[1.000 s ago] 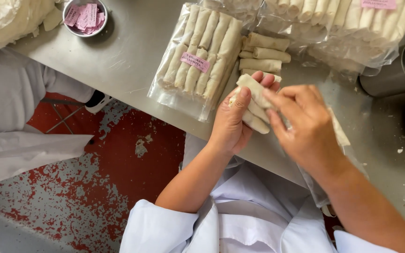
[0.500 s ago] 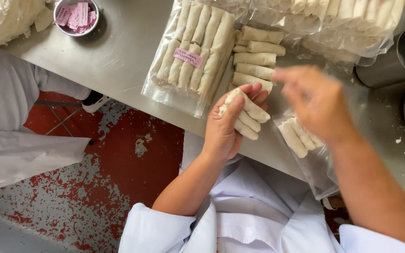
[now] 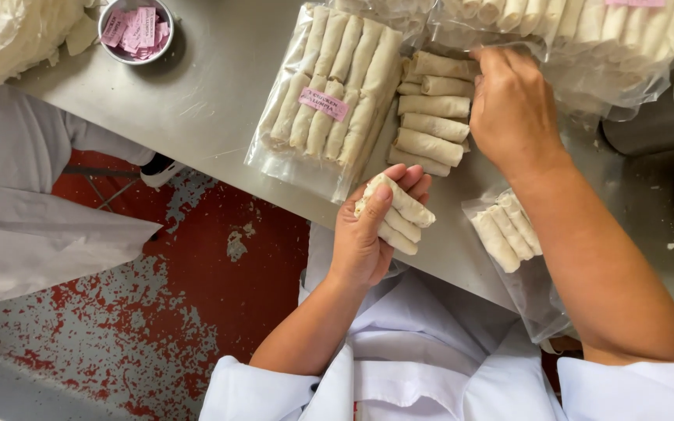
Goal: The person places several spring rolls into a plastic bag by hand and then seals the bag.
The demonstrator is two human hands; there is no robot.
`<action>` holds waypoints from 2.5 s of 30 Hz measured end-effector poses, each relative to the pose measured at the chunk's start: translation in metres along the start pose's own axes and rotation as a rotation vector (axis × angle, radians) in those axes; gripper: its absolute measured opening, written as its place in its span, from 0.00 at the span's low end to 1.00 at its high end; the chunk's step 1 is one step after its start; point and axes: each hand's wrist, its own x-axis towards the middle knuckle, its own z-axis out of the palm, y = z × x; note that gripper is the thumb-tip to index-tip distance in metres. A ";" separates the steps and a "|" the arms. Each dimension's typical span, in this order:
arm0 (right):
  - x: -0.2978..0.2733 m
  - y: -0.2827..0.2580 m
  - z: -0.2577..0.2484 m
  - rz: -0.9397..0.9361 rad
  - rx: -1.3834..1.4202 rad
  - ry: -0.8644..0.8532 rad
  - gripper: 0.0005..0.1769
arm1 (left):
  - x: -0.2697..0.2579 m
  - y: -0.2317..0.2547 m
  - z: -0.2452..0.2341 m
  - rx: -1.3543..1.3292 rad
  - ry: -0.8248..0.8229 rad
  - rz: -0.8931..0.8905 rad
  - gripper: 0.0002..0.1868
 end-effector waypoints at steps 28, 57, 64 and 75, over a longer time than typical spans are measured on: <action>0.009 -0.022 -0.025 -0.250 0.090 0.105 0.11 | 0.009 0.002 0.016 0.024 0.015 -0.128 0.38; -0.110 -0.072 -0.064 0.071 0.471 -0.059 0.29 | 0.010 -0.022 0.025 0.177 -0.068 -0.111 0.37; -0.097 -0.069 -0.090 -0.082 0.342 -0.215 0.21 | -0.006 -0.021 0.034 0.444 -0.094 0.026 0.29; -0.056 -0.028 -0.101 0.237 0.456 -0.247 0.21 | -0.019 -0.011 0.013 0.109 -0.027 -0.091 0.30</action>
